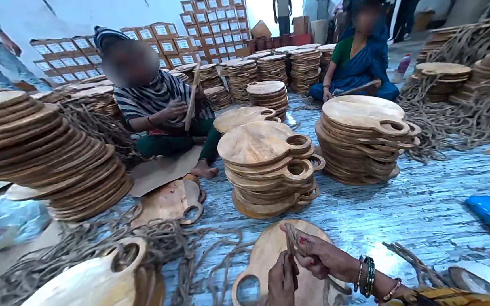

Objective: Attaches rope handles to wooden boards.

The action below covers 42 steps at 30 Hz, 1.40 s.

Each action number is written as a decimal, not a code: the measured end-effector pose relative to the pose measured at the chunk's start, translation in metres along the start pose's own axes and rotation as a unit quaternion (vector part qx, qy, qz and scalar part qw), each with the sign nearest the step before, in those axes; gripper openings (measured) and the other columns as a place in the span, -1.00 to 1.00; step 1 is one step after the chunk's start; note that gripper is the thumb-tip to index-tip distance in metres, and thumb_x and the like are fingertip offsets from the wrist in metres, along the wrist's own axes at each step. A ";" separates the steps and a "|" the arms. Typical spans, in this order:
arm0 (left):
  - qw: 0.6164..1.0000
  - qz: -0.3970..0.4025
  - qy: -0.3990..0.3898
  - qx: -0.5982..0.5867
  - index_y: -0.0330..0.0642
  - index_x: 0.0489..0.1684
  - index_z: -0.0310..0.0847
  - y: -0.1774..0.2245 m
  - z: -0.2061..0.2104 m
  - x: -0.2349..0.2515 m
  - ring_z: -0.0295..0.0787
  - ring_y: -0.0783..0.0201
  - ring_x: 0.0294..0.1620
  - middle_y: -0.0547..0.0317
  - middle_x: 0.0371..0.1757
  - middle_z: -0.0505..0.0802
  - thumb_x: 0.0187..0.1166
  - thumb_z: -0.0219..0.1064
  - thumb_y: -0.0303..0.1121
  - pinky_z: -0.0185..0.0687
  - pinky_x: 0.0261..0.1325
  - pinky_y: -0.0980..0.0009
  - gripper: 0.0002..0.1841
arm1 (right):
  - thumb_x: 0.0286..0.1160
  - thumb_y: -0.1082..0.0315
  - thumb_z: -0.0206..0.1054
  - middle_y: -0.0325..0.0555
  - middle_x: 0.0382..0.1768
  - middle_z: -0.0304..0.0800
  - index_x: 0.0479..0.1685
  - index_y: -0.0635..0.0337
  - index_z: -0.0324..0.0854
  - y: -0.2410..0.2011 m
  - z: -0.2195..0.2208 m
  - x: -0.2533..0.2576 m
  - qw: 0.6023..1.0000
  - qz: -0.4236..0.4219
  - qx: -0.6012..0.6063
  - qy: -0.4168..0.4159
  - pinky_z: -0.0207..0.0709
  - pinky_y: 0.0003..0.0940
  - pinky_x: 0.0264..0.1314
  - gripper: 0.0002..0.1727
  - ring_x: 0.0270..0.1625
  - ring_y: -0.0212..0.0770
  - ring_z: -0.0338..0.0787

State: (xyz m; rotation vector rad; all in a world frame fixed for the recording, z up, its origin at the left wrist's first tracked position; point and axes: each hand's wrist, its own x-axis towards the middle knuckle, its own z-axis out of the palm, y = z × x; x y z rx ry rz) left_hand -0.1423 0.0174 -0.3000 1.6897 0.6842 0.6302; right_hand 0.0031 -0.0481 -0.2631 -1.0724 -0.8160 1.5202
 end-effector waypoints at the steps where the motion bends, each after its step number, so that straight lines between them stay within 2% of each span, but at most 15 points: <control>1: 1.000 -0.010 0.001 -0.003 -0.63 0.00 0.57 0.000 0.000 -0.002 0.36 0.68 -0.63 0.35 -0.57 0.56 0.79 -0.13 -0.51 0.38 -0.46 0.69 -0.65 | 0.84 0.21 -0.19 -0.52 -0.55 0.27 0.90 0.00 -0.17 0.001 0.004 0.002 0.998 0.017 -0.063 0.013 0.04 -0.65 -0.69 -0.35 -0.71 -0.60 0.13; 2: 1.000 -0.017 0.001 -0.006 -0.64 -0.04 0.59 0.000 -0.001 -0.003 0.34 0.67 -0.61 0.35 -0.58 0.54 0.76 -0.11 -0.54 0.35 -0.44 0.67 -0.66 | 0.86 0.22 -0.21 -0.46 -0.52 0.28 0.91 0.10 -0.18 0.003 0.008 0.004 0.992 0.034 -0.123 0.018 0.06 -0.59 -0.65 -0.35 -0.67 -0.55 0.15; 4: 0.999 -0.035 -0.005 -0.027 -0.55 -0.21 0.59 0.001 -0.003 -0.003 0.33 0.68 -0.59 0.39 -0.59 0.51 0.70 -0.09 -0.57 0.33 -0.42 0.68 -0.70 | 0.89 0.23 -0.20 -0.41 -0.53 0.29 0.86 0.21 -0.03 0.004 0.016 0.006 0.979 0.060 -0.193 0.031 0.09 -0.54 -0.61 -0.40 -0.65 -0.51 0.19; 9: 0.984 -0.079 -0.014 -0.157 -0.09 -0.62 0.48 0.004 -0.006 -0.007 0.29 0.77 -0.71 0.61 -0.72 0.49 0.47 -0.16 -0.57 0.23 -0.55 0.75 -0.66 | 0.90 0.27 -0.17 -0.27 -0.46 0.40 0.57 0.27 0.39 -0.003 0.023 0.006 0.955 0.088 -0.280 0.033 0.18 -0.45 -0.48 -0.54 -0.56 -0.44 0.27; 12: 0.970 -0.109 0.003 -0.218 0.04 -0.73 0.42 0.003 -0.002 -0.010 0.33 0.74 -0.74 0.61 -0.77 0.51 0.52 -0.24 -0.50 0.27 -0.57 0.72 -0.58 | 0.92 0.26 -0.19 -0.11 -0.36 0.49 0.50 0.32 0.46 -0.004 0.024 0.006 0.938 0.099 -0.332 0.021 0.31 -0.32 -0.32 -0.53 -0.45 -0.32 0.37; 17: 0.949 -0.173 0.021 -0.265 0.06 -0.77 0.39 0.006 0.000 -0.011 0.31 0.68 -0.82 0.55 -0.86 0.49 0.72 -0.32 -0.40 0.24 -0.65 0.70 -0.47 | 0.94 0.22 -0.19 0.03 -0.30 0.53 0.40 0.37 0.51 -0.009 0.030 0.003 0.916 0.129 -0.379 -0.006 0.39 -0.18 -0.16 -0.52 -0.36 -0.17 0.45; 21: 0.939 -0.215 0.060 -0.263 0.00 -0.78 0.38 0.011 0.006 -0.009 0.28 0.65 -0.85 0.49 -0.87 0.47 0.84 -0.28 -0.41 0.21 -0.69 0.69 -0.43 | 0.96 0.21 -0.23 0.25 -0.20 0.65 0.37 0.43 0.48 -0.009 0.033 0.003 0.883 0.149 -0.445 -0.008 0.48 0.03 0.06 -0.50 -0.20 0.09 0.66; 24: 0.925 -0.235 0.110 -0.276 -0.05 -0.74 0.39 0.014 0.007 -0.004 0.31 0.62 -0.85 0.43 -0.85 0.50 0.86 -0.24 -0.43 0.24 -0.70 0.69 -0.45 | 0.93 0.17 -0.14 0.31 -0.28 0.70 0.37 0.37 0.51 0.000 0.032 0.001 0.866 0.092 -0.492 0.026 0.51 0.18 0.05 -0.52 -0.20 0.24 0.73; 27: 0.920 -0.245 0.140 -0.274 -0.09 -0.69 0.37 0.016 0.003 0.004 0.31 0.61 -0.87 0.42 -0.86 0.48 0.88 -0.23 -0.43 0.23 -0.73 0.70 -0.48 | 0.86 0.26 0.01 0.39 -0.33 0.78 0.64 0.27 0.48 0.009 0.026 -0.008 0.853 -0.012 -0.518 0.059 0.53 0.29 -0.01 -0.51 -0.24 0.36 0.78; 29: 0.914 -0.250 0.144 -0.285 -0.13 -0.64 0.39 0.016 -0.003 0.007 0.28 0.61 -0.90 0.41 -0.86 0.47 0.90 -0.23 -0.43 0.19 -0.79 0.70 -0.49 | 0.80 0.35 0.07 0.33 -0.37 0.80 0.60 0.26 0.54 0.016 0.017 -0.013 0.861 -0.096 -0.495 0.065 0.58 0.18 -0.14 -0.54 -0.38 0.24 0.76; 31: 0.901 -0.255 0.127 -0.328 -0.16 -0.56 0.44 0.017 -0.009 0.010 0.35 0.60 -0.89 0.38 -0.83 0.54 0.90 -0.25 -0.43 0.24 -0.80 0.71 -0.52 | 0.79 0.38 0.04 0.06 -0.49 0.67 0.52 0.32 0.59 0.021 0.008 -0.015 0.890 -0.132 -0.431 0.069 0.48 -0.22 -0.32 -0.55 -0.52 -0.16 0.53; 33: 0.880 -0.257 0.110 -0.383 -0.16 -0.51 0.44 0.017 -0.016 0.012 0.42 0.59 -0.87 0.35 -0.80 0.60 0.90 -0.30 -0.43 0.30 -0.78 0.71 -0.52 | 0.80 0.31 0.01 -0.30 -0.51 0.50 0.34 0.36 0.64 0.021 -0.001 -0.018 0.932 -0.102 -0.341 0.072 0.28 -0.56 -0.36 -0.58 -0.50 -0.52 0.35; 35: 0.866 -0.247 0.087 -0.427 -0.14 -0.51 0.48 0.016 -0.024 0.012 0.54 0.56 -0.80 0.32 -0.72 0.68 0.87 -0.36 -0.44 0.41 -0.73 0.70 -0.48 | 0.76 0.30 0.04 -0.53 -0.50 0.45 0.06 0.34 0.67 0.019 -0.012 -0.019 0.958 -0.071 -0.272 0.064 0.22 -0.73 -0.37 -0.66 -0.49 -0.72 0.33; 38: 0.863 -0.231 0.007 -0.449 -0.09 -0.49 0.55 0.010 -0.035 0.003 0.72 0.51 -0.57 0.30 -0.51 0.81 0.77 -0.40 -0.49 0.64 -0.48 0.63 -0.46 | 0.71 0.37 0.12 -0.44 -0.37 0.61 0.05 0.42 0.70 0.018 -0.032 -0.016 0.962 -0.036 -0.269 0.030 0.35 -0.70 -0.24 -0.70 -0.36 -0.70 0.46; 42: 0.881 -0.251 -0.107 -0.388 -0.02 -0.50 0.67 0.004 -0.042 -0.003 0.81 0.52 -0.39 0.35 -0.40 0.88 0.65 -0.21 -0.57 0.75 -0.23 0.56 -0.52 | 0.72 0.45 0.12 -0.17 -0.15 0.74 0.11 0.50 0.67 0.008 -0.045 0.004 0.950 0.018 -0.313 0.009 0.51 -0.56 -0.09 -0.71 -0.23 -0.56 0.59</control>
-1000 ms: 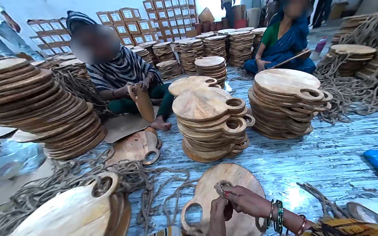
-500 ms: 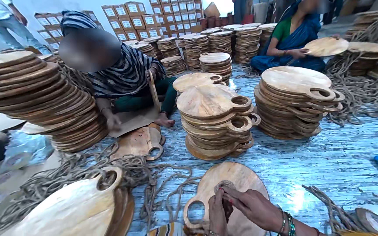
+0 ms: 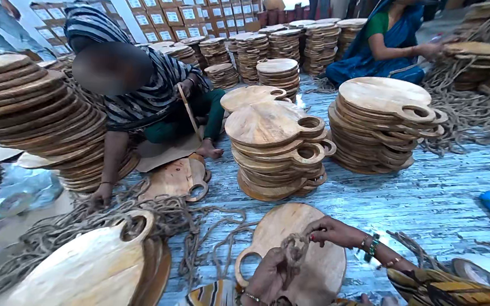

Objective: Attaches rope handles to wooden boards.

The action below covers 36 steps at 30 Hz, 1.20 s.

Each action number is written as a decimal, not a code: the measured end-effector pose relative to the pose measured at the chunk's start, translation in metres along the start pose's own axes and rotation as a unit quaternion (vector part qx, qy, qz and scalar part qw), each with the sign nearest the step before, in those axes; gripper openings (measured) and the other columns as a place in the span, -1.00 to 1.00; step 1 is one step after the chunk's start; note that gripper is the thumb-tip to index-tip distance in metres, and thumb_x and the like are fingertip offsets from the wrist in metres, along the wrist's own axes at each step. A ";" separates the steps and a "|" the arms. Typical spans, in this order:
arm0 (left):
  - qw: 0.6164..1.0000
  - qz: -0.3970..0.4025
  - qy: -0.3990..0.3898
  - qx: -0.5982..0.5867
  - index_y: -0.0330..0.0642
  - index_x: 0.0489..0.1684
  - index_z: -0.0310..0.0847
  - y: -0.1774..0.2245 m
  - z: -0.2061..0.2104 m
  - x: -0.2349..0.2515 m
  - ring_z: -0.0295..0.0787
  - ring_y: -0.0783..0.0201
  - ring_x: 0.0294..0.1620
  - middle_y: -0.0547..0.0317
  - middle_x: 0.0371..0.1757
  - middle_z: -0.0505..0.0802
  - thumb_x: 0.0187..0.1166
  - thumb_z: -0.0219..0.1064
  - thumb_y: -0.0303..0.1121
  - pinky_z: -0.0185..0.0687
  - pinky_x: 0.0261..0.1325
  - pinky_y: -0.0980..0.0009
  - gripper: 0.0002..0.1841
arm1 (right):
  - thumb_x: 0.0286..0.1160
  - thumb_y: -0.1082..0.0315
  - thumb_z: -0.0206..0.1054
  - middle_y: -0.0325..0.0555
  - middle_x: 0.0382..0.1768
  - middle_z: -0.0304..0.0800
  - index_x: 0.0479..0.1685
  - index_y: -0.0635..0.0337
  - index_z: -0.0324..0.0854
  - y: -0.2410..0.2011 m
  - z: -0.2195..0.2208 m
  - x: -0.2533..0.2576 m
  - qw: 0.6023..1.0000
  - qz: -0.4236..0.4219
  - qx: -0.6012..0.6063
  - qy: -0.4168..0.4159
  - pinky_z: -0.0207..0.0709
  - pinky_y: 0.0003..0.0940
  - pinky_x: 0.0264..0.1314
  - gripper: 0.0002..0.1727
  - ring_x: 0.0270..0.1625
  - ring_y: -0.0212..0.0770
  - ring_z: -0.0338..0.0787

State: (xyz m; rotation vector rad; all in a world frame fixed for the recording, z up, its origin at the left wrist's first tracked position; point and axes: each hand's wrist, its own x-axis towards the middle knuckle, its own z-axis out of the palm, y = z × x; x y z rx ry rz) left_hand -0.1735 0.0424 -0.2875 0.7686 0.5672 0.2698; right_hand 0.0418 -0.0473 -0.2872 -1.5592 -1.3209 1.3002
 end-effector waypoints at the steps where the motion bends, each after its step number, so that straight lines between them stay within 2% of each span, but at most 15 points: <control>1: 1.000 -0.016 -0.015 0.018 -0.04 -0.47 0.68 0.000 -0.001 0.001 0.83 0.50 -0.36 0.32 -0.36 0.90 0.65 -0.21 -0.57 0.76 -0.22 0.56 -0.53 | 0.73 0.47 0.11 -0.10 -0.14 0.74 0.11 0.52 0.66 -0.001 -0.001 0.008 1.000 0.005 -0.011 -0.013 0.53 -0.52 -0.10 -0.71 -0.23 -0.51 0.61; 4: 0.993 -0.046 -0.090 0.060 -0.09 -0.30 0.70 -0.002 -0.003 0.004 0.90 0.45 -0.16 0.24 -0.08 0.95 0.65 -0.24 -0.53 0.76 -0.18 0.59 -0.54 | 0.66 0.51 0.18 -0.09 -0.18 0.81 0.05 0.52 0.70 0.006 -0.004 0.038 0.997 -0.025 -0.018 -0.070 0.54 -0.52 -0.16 -0.75 -0.29 -0.51 0.64; 7: 0.993 -0.026 -0.069 0.088 -0.15 -0.32 0.70 -0.009 0.004 0.004 0.82 0.53 -0.38 0.25 -0.21 0.94 0.72 -0.27 -0.53 0.69 -0.30 0.66 -0.51 | 0.55 0.56 0.26 -0.18 -0.26 0.84 -0.09 0.49 0.74 0.003 0.002 0.060 0.993 -0.072 -0.021 -0.091 0.50 -0.57 -0.16 -0.82 -0.31 -0.58 0.63; 9: 0.990 0.032 0.028 0.134 -0.21 -0.37 0.61 -0.014 0.008 0.003 0.67 0.60 -0.57 0.33 -0.44 0.86 0.79 -0.29 -0.52 0.57 -0.44 0.70 -0.53 | 0.55 0.56 0.31 0.00 -0.17 0.86 -0.06 0.49 0.77 -0.008 0.006 0.062 0.989 -0.104 -0.097 -0.025 0.55 -0.41 0.07 -0.83 -0.15 -0.38 0.72; 11: 0.968 0.087 0.126 0.198 -0.30 -0.34 0.54 -0.017 0.010 0.007 0.52 0.64 -0.67 0.40 -0.60 0.73 0.84 -0.26 -0.51 0.43 -0.52 0.72 -0.58 | 0.55 0.50 0.37 0.26 0.06 0.82 0.11 0.39 0.78 -0.018 0.015 0.055 0.961 -0.131 -0.219 0.109 0.51 0.05 0.40 -0.75 0.21 0.13 0.77; 12: 0.954 0.111 0.162 0.227 -0.35 -0.33 0.54 -0.019 0.010 0.009 0.47 0.66 -0.67 0.41 -0.63 0.67 0.85 -0.23 -0.52 0.40 -0.52 0.73 -0.60 | 0.51 0.45 0.42 0.30 0.12 0.79 0.18 0.32 0.78 -0.019 0.022 0.052 0.932 -0.160 -0.267 0.188 0.47 0.22 0.40 -0.70 0.28 0.28 0.73; 14: 0.922 0.161 0.209 0.282 -0.46 -0.28 0.53 -0.024 0.009 0.014 0.42 0.67 -0.62 0.38 -0.59 0.62 0.83 -0.17 -0.53 0.38 -0.44 0.72 -0.65 | 0.44 0.31 0.49 0.23 0.10 0.82 0.15 0.23 0.81 -0.019 0.037 0.043 0.868 -0.230 -0.317 0.304 0.53 0.30 0.35 -0.67 0.26 0.31 0.77; 16: 0.898 0.207 0.226 0.315 -0.63 -0.18 0.54 -0.027 0.007 0.017 0.48 0.63 -0.52 0.28 -0.52 0.61 0.79 -0.10 -0.56 0.46 -0.29 0.67 -0.69 | 0.48 0.25 0.43 0.21 0.05 0.86 0.08 0.27 0.80 -0.024 0.058 0.026 0.865 -0.253 -0.312 0.302 0.59 0.23 0.31 -0.68 0.20 0.27 0.82; 18: 0.885 0.240 0.219 0.332 -0.65 -0.19 0.54 -0.032 0.007 0.021 0.52 0.60 -0.42 0.22 -0.47 0.61 0.66 -0.06 -0.59 0.50 -0.18 0.62 -0.73 | 0.57 0.34 0.35 0.32 0.07 0.81 0.08 0.40 0.74 -0.022 0.075 0.014 0.908 -0.230 -0.252 0.245 0.63 0.11 0.28 -0.70 0.16 0.26 0.82; 20: 0.887 0.216 0.214 0.348 -0.69 -0.10 0.57 -0.035 0.014 0.021 0.54 0.54 -0.42 0.14 -0.45 0.64 0.73 -0.07 -0.57 0.51 -0.19 0.57 -0.69 | 0.59 0.49 0.21 0.35 0.03 0.75 0.04 0.51 0.69 -0.014 0.079 0.010 0.947 -0.168 -0.161 0.222 0.65 -0.12 0.18 -0.75 0.04 0.13 0.80; 22: 0.886 0.190 0.218 0.363 -0.67 -0.03 0.57 -0.040 0.021 0.021 0.55 0.50 -0.42 0.12 -0.44 0.64 0.81 -0.10 -0.51 0.52 -0.19 0.55 -0.65 | 0.54 0.53 0.19 0.33 -0.10 0.71 0.00 0.56 0.65 -0.010 0.076 0.011 0.961 -0.113 -0.116 0.223 0.58 -0.17 0.09 -0.76 -0.08 0.06 0.73; 25: 0.864 0.203 0.239 0.395 -0.76 0.13 0.53 -0.046 0.027 0.022 0.66 0.23 -0.29 -0.19 -0.29 0.73 0.80 -0.07 -0.53 0.60 -0.03 0.34 -0.64 | 0.54 0.55 0.20 0.40 0.01 0.71 0.01 0.54 0.71 -0.020 0.072 0.007 0.959 -0.054 -0.167 0.222 0.61 -0.07 0.21 -0.75 0.06 0.20 0.77; 27: 0.852 0.219 0.249 0.405 -0.82 0.37 0.35 -0.046 0.031 0.025 0.73 0.05 -0.15 -0.41 -0.10 0.75 0.78 -0.07 -0.55 0.63 0.10 0.22 -0.60 | 0.61 0.57 0.14 0.45 0.15 0.68 0.14 0.54 0.69 -0.034 0.069 0.006 0.955 -0.007 -0.212 0.208 0.56 -0.04 0.37 -0.70 0.22 0.28 0.73; 30: 0.845 0.239 0.256 0.404 -0.86 0.48 0.17 -0.044 0.034 0.029 0.75 -0.14 0.13 -0.61 0.14 0.70 0.76 -0.07 -0.58 0.59 0.31 0.14 -0.55 | 0.62 0.59 0.12 0.48 0.20 0.67 0.21 0.54 0.68 -0.040 0.070 0.011 0.940 0.015 -0.265 0.215 0.55 -0.03 0.43 -0.67 0.29 0.32 0.72; 36: 0.842 0.252 0.224 0.422 -0.87 0.52 0.15 -0.046 0.037 0.028 0.65 -0.31 0.40 -0.71 0.35 0.61 0.75 -0.04 -0.60 0.44 0.57 0.07 -0.53 | 0.69 0.35 0.18 0.48 0.18 0.66 0.14 0.49 0.74 -0.036 0.055 0.010 0.959 0.051 -0.214 0.180 0.55 0.05 0.35 -0.63 0.19 0.30 0.74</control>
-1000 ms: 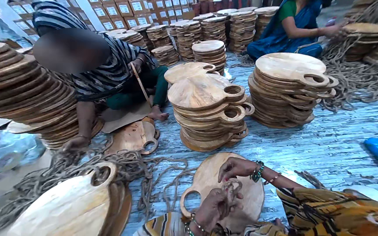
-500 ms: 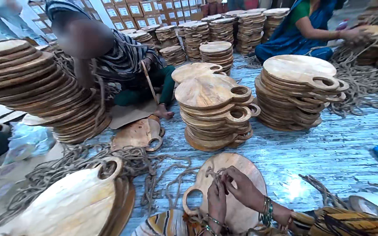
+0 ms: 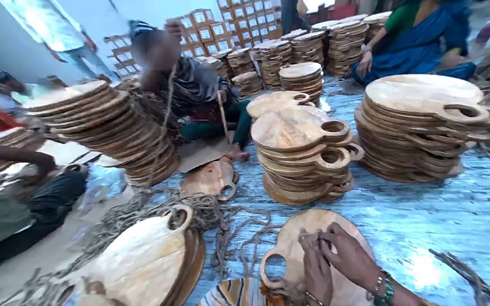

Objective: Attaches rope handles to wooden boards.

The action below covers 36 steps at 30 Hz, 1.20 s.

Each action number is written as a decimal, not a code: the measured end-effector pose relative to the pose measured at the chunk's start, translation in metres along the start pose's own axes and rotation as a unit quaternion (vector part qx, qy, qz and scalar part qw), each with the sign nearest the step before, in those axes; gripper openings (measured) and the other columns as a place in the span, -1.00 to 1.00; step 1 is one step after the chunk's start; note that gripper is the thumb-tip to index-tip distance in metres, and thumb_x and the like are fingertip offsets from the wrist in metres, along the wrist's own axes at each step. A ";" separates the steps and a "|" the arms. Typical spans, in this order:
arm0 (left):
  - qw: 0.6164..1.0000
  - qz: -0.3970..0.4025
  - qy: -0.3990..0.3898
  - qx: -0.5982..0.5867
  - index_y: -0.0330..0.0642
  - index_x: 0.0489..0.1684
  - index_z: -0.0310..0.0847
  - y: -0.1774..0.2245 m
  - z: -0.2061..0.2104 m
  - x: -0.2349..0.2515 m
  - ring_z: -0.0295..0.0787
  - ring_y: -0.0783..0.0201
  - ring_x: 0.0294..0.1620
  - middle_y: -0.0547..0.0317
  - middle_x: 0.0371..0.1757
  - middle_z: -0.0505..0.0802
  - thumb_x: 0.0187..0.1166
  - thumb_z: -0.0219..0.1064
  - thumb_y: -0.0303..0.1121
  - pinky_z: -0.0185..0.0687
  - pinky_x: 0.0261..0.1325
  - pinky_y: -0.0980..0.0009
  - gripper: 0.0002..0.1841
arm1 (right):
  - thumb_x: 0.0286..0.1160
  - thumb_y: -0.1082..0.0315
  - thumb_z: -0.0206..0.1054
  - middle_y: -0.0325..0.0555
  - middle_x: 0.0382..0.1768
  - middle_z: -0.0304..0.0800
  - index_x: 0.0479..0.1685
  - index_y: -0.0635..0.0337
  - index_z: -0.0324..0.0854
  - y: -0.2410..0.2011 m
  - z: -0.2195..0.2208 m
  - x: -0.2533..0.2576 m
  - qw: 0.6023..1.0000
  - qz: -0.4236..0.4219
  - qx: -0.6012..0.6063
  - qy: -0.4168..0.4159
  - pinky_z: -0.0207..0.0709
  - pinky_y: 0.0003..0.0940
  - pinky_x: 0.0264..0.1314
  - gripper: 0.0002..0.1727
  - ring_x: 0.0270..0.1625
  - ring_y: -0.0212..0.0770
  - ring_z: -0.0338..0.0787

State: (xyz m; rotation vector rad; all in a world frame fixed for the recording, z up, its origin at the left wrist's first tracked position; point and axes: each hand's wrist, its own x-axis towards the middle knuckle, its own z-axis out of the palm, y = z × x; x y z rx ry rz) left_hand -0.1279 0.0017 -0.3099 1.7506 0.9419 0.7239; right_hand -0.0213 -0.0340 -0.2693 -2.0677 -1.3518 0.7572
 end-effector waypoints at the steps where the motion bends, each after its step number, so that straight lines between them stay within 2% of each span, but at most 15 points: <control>1: 1.000 0.005 0.000 -0.009 -0.86 0.47 0.21 -0.002 0.002 0.000 0.74 -0.20 0.25 -0.64 0.21 0.69 0.76 -0.05 -0.58 0.56 0.44 0.11 -0.56 | 0.72 0.27 0.19 0.47 0.16 0.66 0.11 0.48 0.75 0.002 -0.005 0.001 1.000 0.010 0.005 -0.018 0.54 0.07 0.35 -0.61 0.18 0.29 0.74; 2: 1.000 -0.005 -0.005 -0.022 -0.84 0.44 0.23 -0.003 0.004 0.000 0.78 -0.04 0.04 -0.50 0.03 0.74 0.79 -0.10 -0.54 0.65 0.24 0.18 -0.57 | 0.75 0.23 0.20 0.46 0.16 0.67 0.12 0.47 0.75 0.005 -0.011 0.003 0.999 0.022 0.010 -0.039 0.52 0.08 0.37 -0.59 0.19 0.29 0.73; 4: 0.997 -0.040 -0.030 -0.061 -0.81 0.45 0.18 -0.001 0.005 -0.002 0.73 0.17 -0.19 -0.29 -0.15 0.73 0.82 -0.18 -0.49 0.67 0.05 0.26 -0.56 | 0.76 0.20 0.23 0.45 0.13 0.69 0.13 0.44 0.76 0.013 -0.020 0.007 0.996 0.037 0.017 -0.083 0.46 0.12 0.37 -0.59 0.18 0.29 0.70; 8: 0.994 -0.012 -0.040 -0.099 -0.85 0.37 0.17 -0.014 0.011 -0.004 0.67 0.31 -0.31 -0.18 -0.26 0.68 0.78 -0.21 -0.45 0.65 -0.08 0.36 -0.54 | 0.67 0.25 0.34 0.51 0.17 0.67 0.15 0.41 0.78 0.021 -0.027 0.008 0.989 0.030 -0.001 -0.145 0.47 0.22 0.28 -0.63 0.10 0.34 0.72; 13: 0.997 0.015 -0.058 -0.042 -0.85 0.30 0.25 -0.013 0.009 -0.004 0.75 0.08 -0.26 -0.30 -0.28 0.73 0.78 -0.14 -0.44 0.69 -0.02 0.17 -0.55 | 0.40 0.32 0.55 0.42 0.13 0.65 -0.12 0.47 0.79 0.036 -0.016 0.008 0.989 0.049 0.106 -0.090 0.47 0.09 0.17 -0.69 0.00 0.15 0.65; 17: 0.991 -0.038 -0.081 0.104 -0.83 0.41 0.26 0.011 0.002 -0.002 0.82 -0.23 -0.08 -0.46 -0.15 0.80 0.83 -0.06 -0.44 0.67 0.15 -0.03 -0.54 | 0.36 0.41 0.49 0.50 0.22 0.53 -0.11 0.56 0.73 0.033 0.001 -0.003 0.990 0.040 0.138 0.008 0.49 0.09 0.19 -0.70 0.08 0.24 0.64; 19: 0.988 -0.077 -0.065 0.115 -0.80 0.47 0.21 0.014 0.003 -0.004 0.85 -0.31 -0.03 -0.51 -0.12 0.81 0.84 -0.07 -0.43 0.69 0.18 -0.13 -0.53 | 0.39 0.39 0.47 0.54 0.27 0.51 -0.09 0.59 0.70 0.032 0.009 -0.007 0.993 0.008 0.107 0.046 0.54 0.14 0.21 -0.67 0.11 0.31 0.68; 21: 0.992 -0.124 -0.028 -0.002 -0.77 0.39 0.28 0.010 0.004 -0.003 0.80 -0.21 -0.06 -0.50 -0.12 0.76 0.84 -0.14 -0.46 0.67 0.16 -0.05 -0.58 | 0.34 0.41 0.45 0.59 0.25 0.56 -0.13 0.63 0.68 0.034 0.020 -0.010 0.990 -0.071 0.062 0.106 0.55 0.24 0.25 -0.67 0.18 0.43 0.70; 23: 0.959 -0.213 -0.004 -0.188 -0.64 0.26 0.38 0.007 0.006 0.004 0.67 0.16 -0.20 -0.19 -0.17 0.68 0.88 -0.30 -0.44 0.64 0.01 0.24 -0.58 | 0.16 0.49 0.50 0.56 0.11 0.68 -0.21 0.58 0.71 0.041 0.030 -0.009 0.960 -0.209 0.007 0.186 0.59 0.30 0.16 -0.72 0.11 0.48 0.75; 25: 0.911 -0.276 -0.003 -0.306 -0.43 -0.01 0.47 0.004 0.005 0.006 0.60 0.41 -0.45 0.17 -0.42 0.63 0.91 -0.34 -0.36 0.60 -0.26 0.46 -0.57 | 0.04 0.44 0.51 0.41 0.02 0.78 -0.24 0.46 0.74 0.051 0.034 -0.006 0.922 -0.307 -0.053 0.230 0.66 0.22 0.00 -0.71 0.00 0.39 0.83; 27: 0.916 -0.231 -0.070 -0.319 -0.42 0.05 0.45 -0.005 -0.003 0.012 0.64 0.50 -0.42 0.27 -0.40 0.65 0.88 -0.30 -0.43 0.63 -0.21 0.55 -0.63 | 0.21 0.39 0.47 0.45 0.08 0.76 -0.15 0.52 0.73 0.048 0.027 -0.010 0.948 -0.255 -0.049 0.184 0.61 0.29 0.02 -0.68 0.06 0.42 0.81; 29: 0.957 -0.149 -0.123 -0.215 -0.58 0.17 0.37 -0.010 -0.010 0.020 0.60 0.41 -0.20 0.05 -0.17 0.62 0.83 -0.22 -0.50 0.56 0.01 0.47 -0.68 | 0.53 0.29 0.33 0.53 0.25 0.65 0.11 0.62 0.68 0.037 0.010 -0.013 0.990 -0.129 -0.004 0.052 0.41 0.41 0.29 -0.56 0.29 0.49 0.67; 31: 0.969 -0.113 -0.157 -0.151 -0.72 0.31 0.33 -0.013 -0.012 0.018 0.67 0.23 -0.06 -0.23 -0.01 0.68 0.83 -0.21 -0.47 0.61 0.16 0.31 -0.60 | 0.69 0.21 0.25 0.48 0.26 0.63 0.09 0.60 0.69 0.039 -0.002 -0.011 0.996 -0.056 0.063 -0.027 0.35 0.28 0.39 -0.54 0.32 0.36 0.61; 34: 0.940 -0.193 -0.152 -0.238 -0.51 0.09 0.40 -0.001 -0.007 0.018 0.66 0.49 -0.46 0.19 -0.38 0.66 0.86 -0.30 -0.46 0.66 -0.27 0.55 -0.65 | 0.55 0.36 0.24 0.20 -0.01 0.69 -0.21 0.53 0.75 0.057 0.008 -0.015 0.976 -0.122 0.169 0.059 0.49 -0.25 0.22 -0.69 0.08 -0.12 0.65; 36: 0.909 -0.255 -0.142 -0.298 -0.45 -0.02 0.47 0.009 -0.004 0.023 0.63 0.48 -0.54 0.27 -0.49 0.65 0.87 -0.30 -0.46 0.64 -0.33 0.56 -0.63 | 0.45 0.48 0.22 0.23 0.01 0.71 -0.20 0.58 0.74 0.064 0.012 -0.018 0.960 -0.175 0.197 0.095 0.48 -0.31 0.31 -0.73 0.15 -0.14 0.65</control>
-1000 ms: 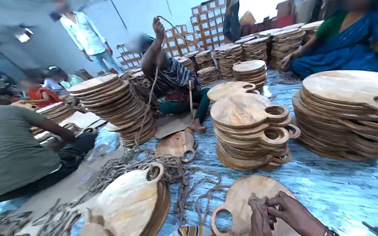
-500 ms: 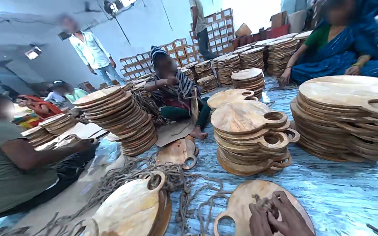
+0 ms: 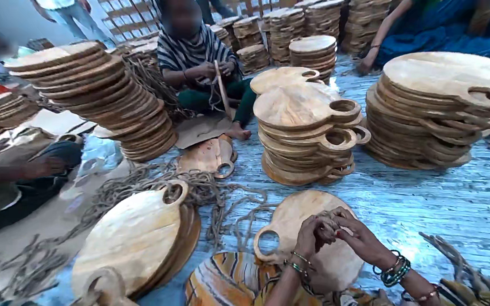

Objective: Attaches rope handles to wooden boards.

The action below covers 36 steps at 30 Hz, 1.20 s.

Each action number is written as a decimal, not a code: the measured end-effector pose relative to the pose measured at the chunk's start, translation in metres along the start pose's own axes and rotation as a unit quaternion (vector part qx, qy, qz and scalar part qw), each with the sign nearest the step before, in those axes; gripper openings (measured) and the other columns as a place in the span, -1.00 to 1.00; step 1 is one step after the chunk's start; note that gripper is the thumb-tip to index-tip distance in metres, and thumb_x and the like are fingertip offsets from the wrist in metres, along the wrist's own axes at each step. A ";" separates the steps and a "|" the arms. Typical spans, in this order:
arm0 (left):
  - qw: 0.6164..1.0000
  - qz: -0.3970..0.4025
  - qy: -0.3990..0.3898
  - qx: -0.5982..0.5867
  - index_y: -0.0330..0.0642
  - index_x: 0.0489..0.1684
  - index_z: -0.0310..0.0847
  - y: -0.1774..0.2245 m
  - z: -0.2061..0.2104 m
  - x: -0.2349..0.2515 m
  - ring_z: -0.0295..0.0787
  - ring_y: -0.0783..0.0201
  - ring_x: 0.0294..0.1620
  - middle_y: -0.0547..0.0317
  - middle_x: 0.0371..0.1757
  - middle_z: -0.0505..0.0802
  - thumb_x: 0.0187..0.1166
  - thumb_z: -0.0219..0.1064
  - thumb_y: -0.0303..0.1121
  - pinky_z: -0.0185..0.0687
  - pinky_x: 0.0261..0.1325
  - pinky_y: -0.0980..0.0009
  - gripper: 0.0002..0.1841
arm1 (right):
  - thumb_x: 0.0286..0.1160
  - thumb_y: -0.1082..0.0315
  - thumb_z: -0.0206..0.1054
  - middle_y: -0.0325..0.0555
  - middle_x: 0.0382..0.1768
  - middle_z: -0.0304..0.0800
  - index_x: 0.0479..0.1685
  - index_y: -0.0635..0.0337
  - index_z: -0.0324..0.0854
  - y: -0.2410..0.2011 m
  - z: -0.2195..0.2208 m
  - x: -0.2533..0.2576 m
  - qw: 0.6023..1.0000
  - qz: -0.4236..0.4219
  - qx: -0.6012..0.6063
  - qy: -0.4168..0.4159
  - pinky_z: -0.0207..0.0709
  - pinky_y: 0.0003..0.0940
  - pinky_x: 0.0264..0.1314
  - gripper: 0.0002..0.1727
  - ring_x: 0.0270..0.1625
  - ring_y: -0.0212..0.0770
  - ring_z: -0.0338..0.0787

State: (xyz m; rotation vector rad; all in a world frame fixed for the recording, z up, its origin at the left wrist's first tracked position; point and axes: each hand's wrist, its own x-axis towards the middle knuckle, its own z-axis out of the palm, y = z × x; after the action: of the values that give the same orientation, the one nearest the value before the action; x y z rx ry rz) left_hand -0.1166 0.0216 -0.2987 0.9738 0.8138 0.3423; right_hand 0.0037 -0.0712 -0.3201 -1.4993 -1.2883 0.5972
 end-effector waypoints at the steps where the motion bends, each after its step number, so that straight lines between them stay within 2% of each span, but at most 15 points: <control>1: 0.999 -0.025 0.001 -0.023 -0.45 -0.02 0.48 0.003 0.003 0.002 0.62 0.45 -0.53 0.25 -0.48 0.64 0.88 -0.28 -0.45 0.63 -0.31 0.53 -0.63 | 0.44 0.53 0.20 0.29 0.05 0.71 -0.14 0.60 0.75 0.001 -0.003 -0.002 1.000 -0.008 0.000 -0.007 0.46 -0.25 0.36 -0.73 0.20 -0.06 0.64; 4: 0.999 0.007 -0.038 0.027 -0.45 0.00 0.49 -0.003 0.003 0.011 0.65 0.51 -0.49 0.27 -0.45 0.68 0.85 -0.27 -0.48 0.65 -0.28 0.57 -0.64 | 0.48 0.58 0.22 0.37 0.15 0.73 0.02 0.58 0.75 0.000 -0.021 -0.004 0.997 0.017 -0.023 -0.067 0.39 0.06 0.44 -0.72 0.30 0.19 0.63; 6: 0.978 0.116 -0.067 0.161 -0.59 0.04 0.44 -0.013 -0.004 0.019 0.58 0.54 -0.39 0.21 -0.36 0.64 0.79 -0.22 -0.52 0.57 -0.18 0.57 -0.68 | 0.56 0.44 0.25 0.38 0.24 0.72 0.11 0.55 0.73 -0.004 -0.031 -0.003 0.990 0.050 -0.037 -0.125 0.25 0.29 0.49 -0.67 0.39 0.31 0.59; 9: 0.937 0.191 -0.069 0.285 -0.74 0.06 0.47 -0.029 -0.010 0.029 0.65 0.34 -0.27 -0.08 -0.29 0.72 0.75 -0.12 -0.49 0.60 -0.04 0.37 -0.64 | 0.64 0.20 0.26 0.38 0.29 0.67 0.21 0.51 0.70 -0.010 -0.041 0.000 0.973 0.095 -0.064 -0.200 0.14 0.38 0.47 -0.53 0.39 0.33 0.55; 12: 0.979 0.120 -0.043 0.158 -0.50 -0.08 0.44 -0.035 0.001 0.035 0.52 0.62 -0.56 0.34 -0.53 0.61 0.75 -0.22 -0.51 0.52 -0.37 0.66 -0.70 | 0.59 0.37 0.26 0.32 0.12 0.79 -0.08 0.49 0.81 0.006 -0.042 -0.009 0.988 0.010 -0.048 -0.148 0.30 0.28 0.40 -0.69 0.26 0.27 0.67; 14: 0.996 0.043 -0.043 0.069 -0.33 -0.23 0.43 -0.035 0.007 0.042 0.53 0.59 -0.65 0.39 -0.60 0.62 0.81 -0.29 -0.49 0.55 -0.47 0.65 -0.66 | 0.63 0.36 0.13 0.23 0.16 0.79 -0.24 0.42 0.80 0.018 -0.046 -0.013 0.988 -0.018 -0.015 -0.154 0.25 0.21 0.52 -0.65 0.40 0.21 0.62; 16: 0.996 0.009 -0.065 0.058 -0.25 -0.33 0.42 -0.041 0.009 0.054 0.51 0.57 -0.68 0.40 -0.66 0.60 0.80 -0.31 -0.49 0.51 -0.50 0.64 -0.63 | 0.66 0.45 0.08 0.21 0.22 0.76 -0.15 0.54 0.71 0.022 -0.053 -0.012 0.984 0.077 0.027 -0.156 0.24 0.00 0.63 -0.68 0.48 0.05 0.59; 17: 0.995 0.000 -0.075 0.066 -0.26 -0.32 0.42 -0.045 0.011 0.061 0.51 0.57 -0.68 0.39 -0.66 0.61 0.79 -0.31 -0.49 0.49 -0.51 0.64 -0.64 | 0.70 0.52 0.04 0.15 0.15 0.76 -0.02 0.58 0.65 0.022 -0.054 -0.011 0.980 0.157 0.060 -0.110 0.36 -0.21 0.56 -0.71 0.37 -0.13 0.65; 18: 0.993 -0.009 -0.076 0.090 -0.34 -0.21 0.43 -0.047 0.015 0.067 0.50 0.56 -0.67 0.35 -0.62 0.61 0.83 -0.28 -0.49 0.49 -0.50 0.64 -0.67 | 0.74 0.55 0.00 0.00 0.01 0.76 0.01 0.53 0.61 0.027 -0.051 -0.009 0.969 0.223 0.097 -0.032 0.47 -0.37 0.40 -0.74 0.17 -0.31 0.68; 20: 0.978 -0.017 -0.075 0.194 -0.49 0.03 0.43 -0.050 0.024 0.083 0.49 0.51 -0.59 0.23 -0.50 0.59 0.89 -0.21 -0.47 0.48 -0.43 0.60 -0.70 | 0.81 0.52 -0.07 -0.18 -0.15 0.73 0.01 0.39 0.57 0.052 -0.046 -0.003 0.938 0.286 0.165 0.106 0.55 -0.47 0.11 -0.74 -0.07 -0.45 0.67; 22: 0.942 -0.018 -0.083 0.325 -0.56 0.25 0.42 -0.061 0.025 0.103 0.57 0.28 -0.35 -0.05 -0.25 0.65 0.91 -0.19 -0.40 0.54 -0.18 0.38 -0.63 | 0.84 0.49 -0.05 -0.03 0.00 0.71 0.14 0.44 0.56 0.083 -0.043 -0.004 0.914 0.323 0.187 0.156 0.54 -0.40 0.18 -0.73 0.04 -0.33 0.67; 24: 0.905 -0.032 -0.086 0.415 -0.59 0.41 0.38 -0.072 0.024 0.118 0.72 -0.09 0.08 -0.41 0.13 0.72 0.92 -0.14 -0.34 0.59 0.25 0.07 -0.58 | 0.82 0.49 0.03 0.16 0.12 0.70 0.23 0.55 0.56 0.105 -0.041 -0.004 0.901 0.355 0.179 0.174 0.48 -0.31 0.31 -0.70 0.13 -0.21 0.64; 30: 0.837 0.003 -0.056 0.545 -0.46 0.50 0.40 -0.076 0.036 0.116 0.77 -0.24 0.20 -0.39 0.10 0.79 0.88 0.02 -0.26 0.54 0.39 -0.10 -0.56 | 0.83 0.45 0.06 0.14 -0.02 0.70 0.14 0.53 0.58 0.124 -0.038 0.003 0.866 0.402 0.187 0.229 0.53 -0.28 0.16 -0.72 -0.04 -0.21 0.66; 33: 0.815 0.012 -0.060 0.577 -0.17 0.78 0.21 -0.078 0.038 0.112 0.81 -0.30 0.09 -0.36 0.01 0.84 0.86 0.06 -0.18 0.57 0.30 -0.19 -0.45 | 0.85 0.40 0.06 0.25 0.01 0.73 0.21 0.55 0.57 0.134 -0.036 0.008 0.849 0.433 0.180 0.242 0.59 -0.18 0.17 -0.68 -0.02 -0.09 0.73; 36: 0.793 -0.004 -0.092 0.602 -0.02 0.82 0.20 -0.071 0.042 0.113 0.80 -0.32 0.13 -0.33 0.05 0.85 0.82 0.14 -0.05 0.54 0.31 -0.24 -0.39 | 0.88 0.36 0.04 0.25 -0.04 0.73 0.26 0.53 0.53 0.133 -0.033 0.014 0.818 0.460 0.190 0.287 0.63 -0.19 0.06 -0.65 -0.13 -0.10 0.75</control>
State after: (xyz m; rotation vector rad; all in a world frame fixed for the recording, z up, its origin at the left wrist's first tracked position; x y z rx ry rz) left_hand -0.0169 0.0258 -0.3973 2.1552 0.8264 -0.3717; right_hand 0.0917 -0.0576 -0.4254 -1.7087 0.1005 0.8479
